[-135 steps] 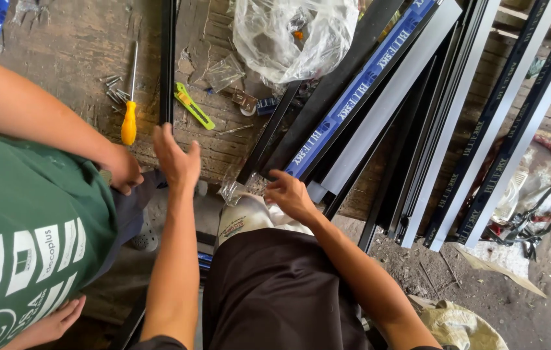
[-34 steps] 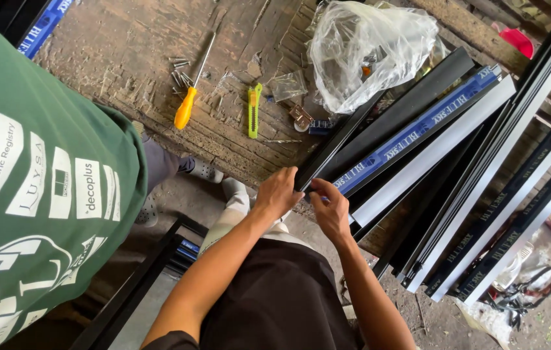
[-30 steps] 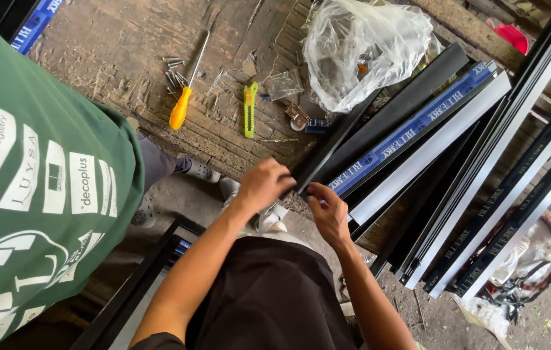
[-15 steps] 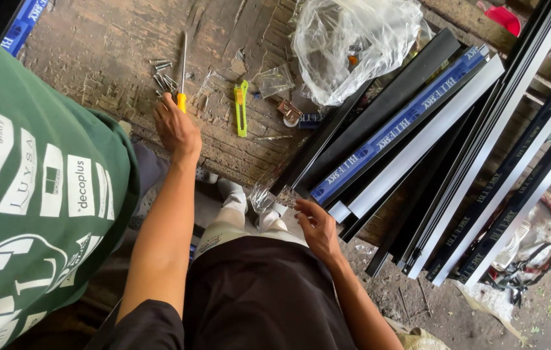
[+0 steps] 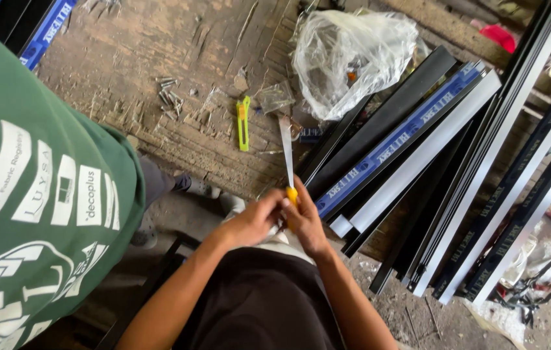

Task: Organizing and sorting black metal profiles and frames in a fabrication workshop

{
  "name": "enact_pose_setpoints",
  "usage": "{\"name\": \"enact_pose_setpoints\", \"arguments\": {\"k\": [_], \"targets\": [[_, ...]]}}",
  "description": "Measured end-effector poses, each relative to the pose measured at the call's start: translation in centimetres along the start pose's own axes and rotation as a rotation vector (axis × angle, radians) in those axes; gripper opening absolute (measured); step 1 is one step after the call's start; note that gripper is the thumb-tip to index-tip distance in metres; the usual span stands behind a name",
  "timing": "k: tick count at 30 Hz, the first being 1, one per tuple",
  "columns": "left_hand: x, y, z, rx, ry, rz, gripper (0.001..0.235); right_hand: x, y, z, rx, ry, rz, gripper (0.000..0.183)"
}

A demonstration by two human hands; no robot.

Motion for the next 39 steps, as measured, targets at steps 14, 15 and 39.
{"name": "enact_pose_setpoints", "arguments": {"k": [14,15,39], "targets": [[-26.3,15.3,9.9,-0.437,-0.975,0.542,0.049,-10.0,-6.2,-9.6,0.314,-0.384,-0.398,0.049],[-26.1,14.4,10.3,-0.557,-0.859,0.588,0.062,-10.6,-5.9,-10.6,0.324,-0.403,-0.384,0.051],[-23.4,12.9,10.5,-0.442,-1.200,0.922,0.027,-11.4,-4.9,-6.1,0.116,-0.475,-0.684,0.053]]}}
Point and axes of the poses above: each hand's wrist, its own z-axis towards the middle knuckle, its own x-axis out of the palm, y = z × x, the point moved 7 cm from there along z, towards the middle knuckle, and after that the axes turned 5 degrees about z, right-handed, at the moved point
